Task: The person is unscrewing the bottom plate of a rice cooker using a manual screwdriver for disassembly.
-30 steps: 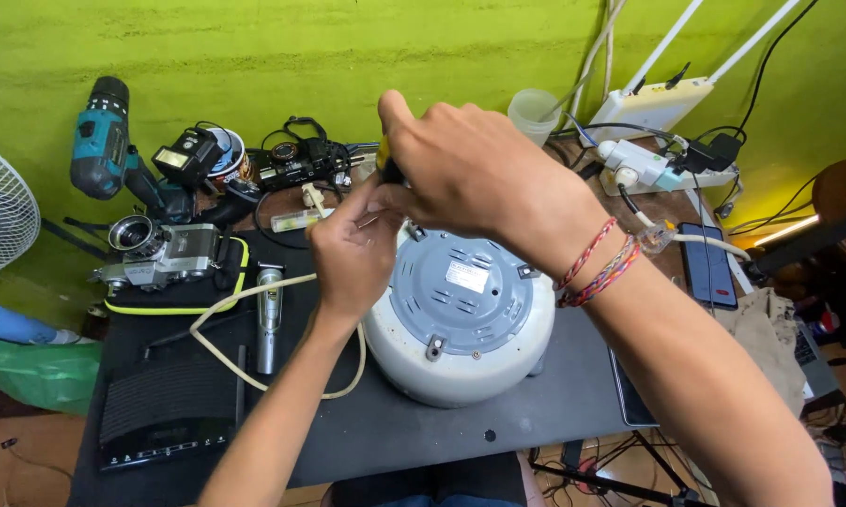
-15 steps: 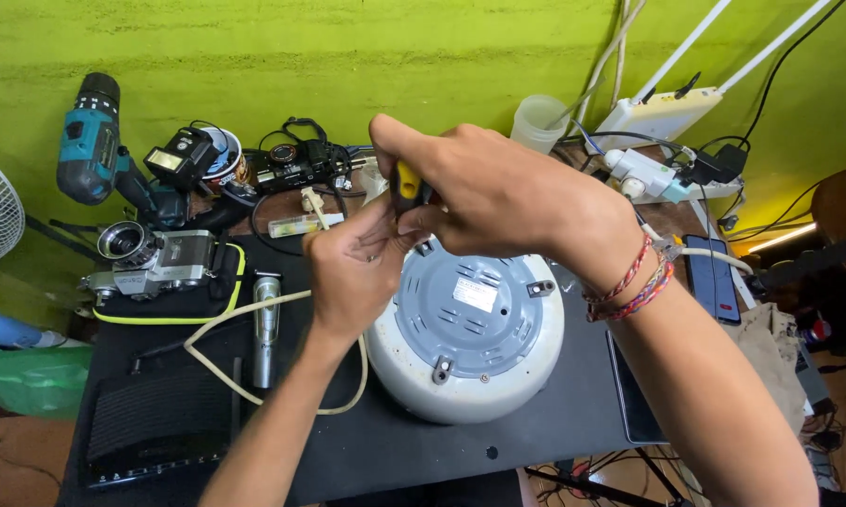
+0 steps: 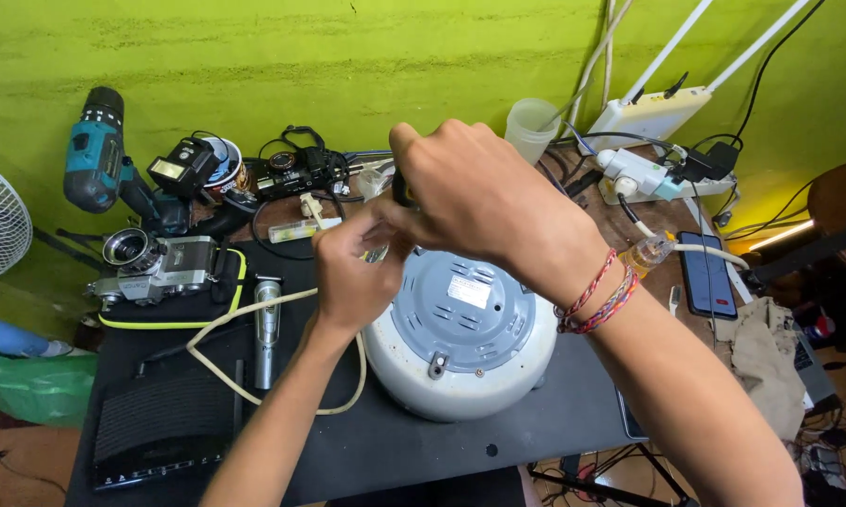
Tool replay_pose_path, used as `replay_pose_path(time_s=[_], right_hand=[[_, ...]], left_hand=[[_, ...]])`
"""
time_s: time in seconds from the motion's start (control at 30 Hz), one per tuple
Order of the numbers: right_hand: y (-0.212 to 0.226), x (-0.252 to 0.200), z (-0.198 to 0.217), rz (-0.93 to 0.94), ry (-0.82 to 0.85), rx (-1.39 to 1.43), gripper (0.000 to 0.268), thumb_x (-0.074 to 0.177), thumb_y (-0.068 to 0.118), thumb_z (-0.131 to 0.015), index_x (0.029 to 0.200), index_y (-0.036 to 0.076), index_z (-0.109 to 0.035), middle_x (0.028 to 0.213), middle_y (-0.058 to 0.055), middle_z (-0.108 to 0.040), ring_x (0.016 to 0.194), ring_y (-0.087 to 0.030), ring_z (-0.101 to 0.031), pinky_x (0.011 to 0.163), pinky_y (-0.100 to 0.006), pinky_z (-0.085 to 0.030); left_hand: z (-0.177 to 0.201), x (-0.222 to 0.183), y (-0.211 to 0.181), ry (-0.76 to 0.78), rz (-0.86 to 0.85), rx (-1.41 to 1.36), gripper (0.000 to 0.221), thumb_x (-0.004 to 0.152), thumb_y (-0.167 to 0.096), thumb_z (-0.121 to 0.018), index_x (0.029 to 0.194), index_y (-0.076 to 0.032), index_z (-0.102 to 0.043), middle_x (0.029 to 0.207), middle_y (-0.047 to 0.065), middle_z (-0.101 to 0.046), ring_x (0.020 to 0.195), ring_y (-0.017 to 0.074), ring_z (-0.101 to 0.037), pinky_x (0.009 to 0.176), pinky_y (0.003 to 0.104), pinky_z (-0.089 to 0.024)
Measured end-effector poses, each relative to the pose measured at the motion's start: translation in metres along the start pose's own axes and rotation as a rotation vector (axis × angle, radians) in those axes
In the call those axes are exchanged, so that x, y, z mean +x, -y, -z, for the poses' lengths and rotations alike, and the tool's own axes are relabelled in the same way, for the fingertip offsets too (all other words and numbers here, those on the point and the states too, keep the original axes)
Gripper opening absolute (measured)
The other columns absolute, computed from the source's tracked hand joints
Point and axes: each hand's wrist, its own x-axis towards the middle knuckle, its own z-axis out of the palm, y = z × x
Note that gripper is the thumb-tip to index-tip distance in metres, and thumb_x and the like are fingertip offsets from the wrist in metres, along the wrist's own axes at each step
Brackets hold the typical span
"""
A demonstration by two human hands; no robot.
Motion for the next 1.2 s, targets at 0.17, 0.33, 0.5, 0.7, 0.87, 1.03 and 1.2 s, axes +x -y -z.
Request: replay_pose_path(time_s=[0.17, 0.33, 0.5, 0.7, 0.87, 1.03, 1.2], right_hand=[[-0.010, 0.001, 0.001, 0.063, -0.002, 0.032, 0.036, 0.101, 0.031, -0.067, 0.093, 0.000, -0.050, 0.066, -0.016, -0.062, 0.052, -0.045, -0.057, 0.051, -0.057, -0.044], [-0.015, -0.003, 0.015, 0.242, 0.049, 0.282, 0.025, 0.089, 0.013, -0.074, 0.099, 0.004, -0.052, 0.094, -0.014, -0.070, 0.072, -0.035, -0.066, 0.059, -0.048, -0.049], [-0.008, 0.000, 0.015, 0.279, 0.060, 0.333, 0.023, 0.083, 0.002, -0.069, 0.096, 0.007, -0.050, 0.094, -0.012, -0.063, 0.075, -0.035, -0.062, 0.061, -0.049, -0.046], [-0.008, 0.002, 0.003, 0.267, -0.025, 0.333, 0.029, 0.082, 0.004, -0.063, 0.103, 0.008, -0.045, 0.093, -0.013, -0.060, 0.076, -0.034, -0.060, 0.062, -0.050, -0.046], [-0.007, -0.001, 0.000, 0.250, -0.082, 0.268, 0.030, 0.089, 0.011, -0.069, 0.104, 0.006, -0.043, 0.088, -0.014, -0.065, 0.072, -0.034, -0.063, 0.057, -0.047, -0.046], [-0.006, -0.009, -0.004, -0.031, -0.105, -0.053, 0.055, 0.107, 0.053, -0.070, 0.094, 0.003, -0.051, 0.058, -0.009, -0.055, 0.046, -0.030, -0.055, 0.042, -0.048, -0.048], [-0.005, -0.006, 0.005, 0.164, -0.057, 0.122, 0.031, 0.094, 0.020, -0.077, 0.096, 0.006, -0.049, 0.080, -0.011, -0.063, 0.060, -0.033, -0.059, 0.056, -0.048, -0.048]], left_hand=[[0.012, 0.014, 0.018, 0.310, 0.140, -0.424, 0.023, 0.091, 0.014, -0.050, 0.100, -0.002, -0.065, 0.091, 0.005, -0.067, 0.089, 0.0147, -0.066, 0.081, 0.027, -0.057], [-0.013, -0.004, 0.007, -0.092, 0.042, 0.013, 0.039, 0.088, 0.003, -0.070, 0.127, 0.003, -0.066, 0.101, 0.012, -0.078, 0.090, 0.0169, -0.078, 0.086, 0.029, -0.068], [-0.034, -0.021, 0.020, -0.366, -0.060, 0.282, 0.039, 0.091, -0.001, -0.075, 0.129, -0.001, -0.066, 0.085, 0.012, -0.077, 0.078, 0.0135, -0.076, 0.077, 0.028, -0.066], [0.003, -0.001, 0.023, 0.000, 0.127, -0.255, 0.018, 0.094, 0.004, -0.063, 0.111, -0.002, -0.064, 0.093, 0.005, -0.069, 0.089, 0.0109, -0.064, 0.081, 0.026, -0.057], [0.025, 0.016, 0.032, 0.347, 0.189, -0.300, 0.021, 0.091, 0.011, -0.047, 0.093, -0.005, -0.061, 0.086, 0.004, -0.063, 0.085, 0.0126, -0.063, 0.076, 0.026, -0.053], [0.011, 0.015, 0.016, 0.276, 0.094, -0.369, 0.038, 0.082, 0.025, -0.045, 0.099, 0.001, -0.069, 0.088, 0.010, -0.071, 0.080, 0.0169, -0.067, 0.076, 0.026, -0.059], [-0.017, -0.012, 0.024, -0.083, 0.007, 0.060, 0.020, 0.091, 0.005, -0.072, 0.109, -0.004, -0.070, 0.087, 0.005, -0.075, 0.082, 0.0105, -0.072, 0.074, 0.024, -0.061]])
